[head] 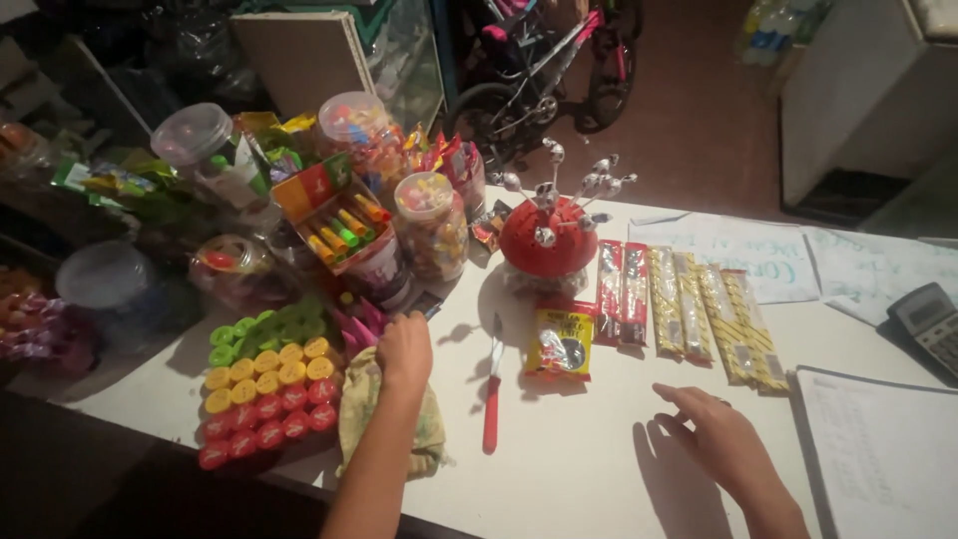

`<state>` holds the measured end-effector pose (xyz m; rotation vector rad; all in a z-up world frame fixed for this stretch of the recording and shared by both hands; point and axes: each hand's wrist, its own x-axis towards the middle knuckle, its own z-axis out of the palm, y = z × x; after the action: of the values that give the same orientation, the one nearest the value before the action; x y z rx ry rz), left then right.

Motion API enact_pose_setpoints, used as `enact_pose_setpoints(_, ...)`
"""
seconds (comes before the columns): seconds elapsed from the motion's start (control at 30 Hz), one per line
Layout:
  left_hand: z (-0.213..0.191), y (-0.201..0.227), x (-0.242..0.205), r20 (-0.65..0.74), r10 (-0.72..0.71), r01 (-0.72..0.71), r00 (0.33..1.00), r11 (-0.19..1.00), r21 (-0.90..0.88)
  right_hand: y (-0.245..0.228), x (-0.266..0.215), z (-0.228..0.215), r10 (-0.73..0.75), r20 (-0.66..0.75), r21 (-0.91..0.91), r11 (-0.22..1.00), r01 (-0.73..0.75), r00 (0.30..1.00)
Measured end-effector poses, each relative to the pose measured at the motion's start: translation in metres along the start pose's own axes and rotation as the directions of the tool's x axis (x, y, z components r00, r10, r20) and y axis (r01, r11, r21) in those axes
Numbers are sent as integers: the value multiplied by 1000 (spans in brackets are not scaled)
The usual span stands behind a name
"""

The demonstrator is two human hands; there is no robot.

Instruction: Organizing various candies and snacks on a table, including arranging candy bars and placing lollipops into a plastic container.

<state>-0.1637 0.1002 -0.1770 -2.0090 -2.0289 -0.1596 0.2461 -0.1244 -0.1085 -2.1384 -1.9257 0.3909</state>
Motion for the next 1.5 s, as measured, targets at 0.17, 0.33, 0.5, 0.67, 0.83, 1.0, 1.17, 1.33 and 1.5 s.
enact_pose_setpoints(0.17, -12, 0, 15, 159, -69, 81, 985, 994, -68, -4, 2, -6, 35, 24, -7, 999, -35, 999)
enact_pose_setpoints(0.33, -38, 3, 15, 320, -64, 121, 945, 979, -163, 0, 1, -1, 37, -38, 32, 999, -36, 999)
enact_pose_setpoints(0.5, -45, 11, -8, -339, 325, -404, 883, 894, -193, 3, 7, 7, -98, -118, 120, 987, 112, 988)
enact_pose_setpoints(0.67, -93, 86, -50, -529, 563, -771, 635, 429, -469, -34, 7, 7, -350, -226, 281, 870, 405, 909)
enact_pose_setpoints(0.83, -88, 136, -73, -577, 599, -797, 555, 183, -576, -65, 0, 14, -649, -394, 50, 692, 720, 651)
enact_pose_setpoints(1.0, -109, 141, -79, -480, 622, -744, 619, 268, -612, -59, -6, 13, -690, -455, -245, 704, 666, 562)
enact_pose_setpoints(1.17, -114, 109, -77, -382, 568, -651, 729, 402, -644, -38, 3, 39, -664, -421, -389, 748, 538, 619)
enact_pose_setpoints(1.33, -104, 69, -82, -368, 534, -633, 761, 489, -600, -55, 5, 28, -633, -402, -382, 773, 507, 662)
enact_pose_setpoints(1.5, -80, 49, -92, -263, 472, -520, 841, 574, -632, -130, -11, -45, -658, -348, -413, 747, 520, 668)
